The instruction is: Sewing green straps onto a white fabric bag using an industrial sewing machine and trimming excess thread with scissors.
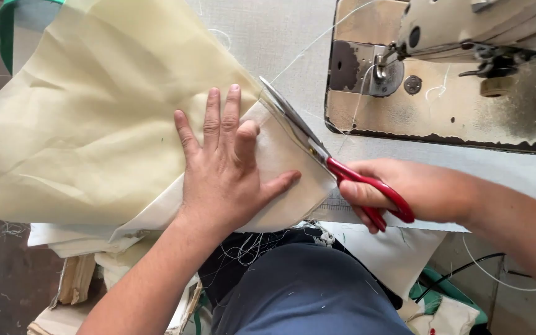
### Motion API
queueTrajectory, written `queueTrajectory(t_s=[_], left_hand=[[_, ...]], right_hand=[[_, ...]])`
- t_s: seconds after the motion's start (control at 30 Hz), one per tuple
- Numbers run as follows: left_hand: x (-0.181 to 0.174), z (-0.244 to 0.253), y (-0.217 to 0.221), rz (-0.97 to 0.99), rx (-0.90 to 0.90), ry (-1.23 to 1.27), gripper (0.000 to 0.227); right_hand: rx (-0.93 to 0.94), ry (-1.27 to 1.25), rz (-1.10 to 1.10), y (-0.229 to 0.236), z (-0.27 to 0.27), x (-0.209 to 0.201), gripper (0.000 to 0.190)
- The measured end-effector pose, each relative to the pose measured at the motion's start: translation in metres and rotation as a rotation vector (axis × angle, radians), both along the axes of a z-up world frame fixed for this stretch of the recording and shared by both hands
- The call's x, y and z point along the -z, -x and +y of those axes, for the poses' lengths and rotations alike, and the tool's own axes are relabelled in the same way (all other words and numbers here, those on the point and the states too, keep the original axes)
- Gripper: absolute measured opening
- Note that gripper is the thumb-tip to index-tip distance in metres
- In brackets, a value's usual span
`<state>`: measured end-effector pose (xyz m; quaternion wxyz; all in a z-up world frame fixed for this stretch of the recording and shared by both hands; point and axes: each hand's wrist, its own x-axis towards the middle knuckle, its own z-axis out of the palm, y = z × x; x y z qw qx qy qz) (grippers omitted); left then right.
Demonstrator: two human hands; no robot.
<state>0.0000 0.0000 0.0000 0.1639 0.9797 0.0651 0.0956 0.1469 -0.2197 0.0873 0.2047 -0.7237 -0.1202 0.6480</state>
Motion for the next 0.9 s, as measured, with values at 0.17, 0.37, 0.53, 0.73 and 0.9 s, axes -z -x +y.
queueTrajectory(t_s=[0.17, 0.37, 0.53, 0.73, 0.9], left_hand=[[-0.005, 0.001, 0.0, 0.055, -0.103, 0.08, 0.073], [-0.033, 0.013, -0.031, 0.094, 0.398, -0.158, 0.072], [-0.062, 0.02, -0.062, 0.4, 0.407, -0.261, 0.076], [-0.083, 0.046, -0.014, 0.209, 0.486, -0.249, 0.018], [-0.122, 0.053, 0.115, 0.522, 0.344, -0.18, 0.029]], right_hand=[[0.17, 0.154, -0.258, 0.006, 0.016, -0.021, 0.036], [-0.17, 0.579, -0.608, 0.005, -0.093, -0.018, 0.055], [-0.068, 0.607, -0.98, -0.02, -0.186, 0.013, 0.053], [0.002, 0.067, -1.426, -0.028, -0.134, 0.009, 0.051], [-0.502, -0.806, -1.498, -0.021, -0.035, 0.055, 0.056]])
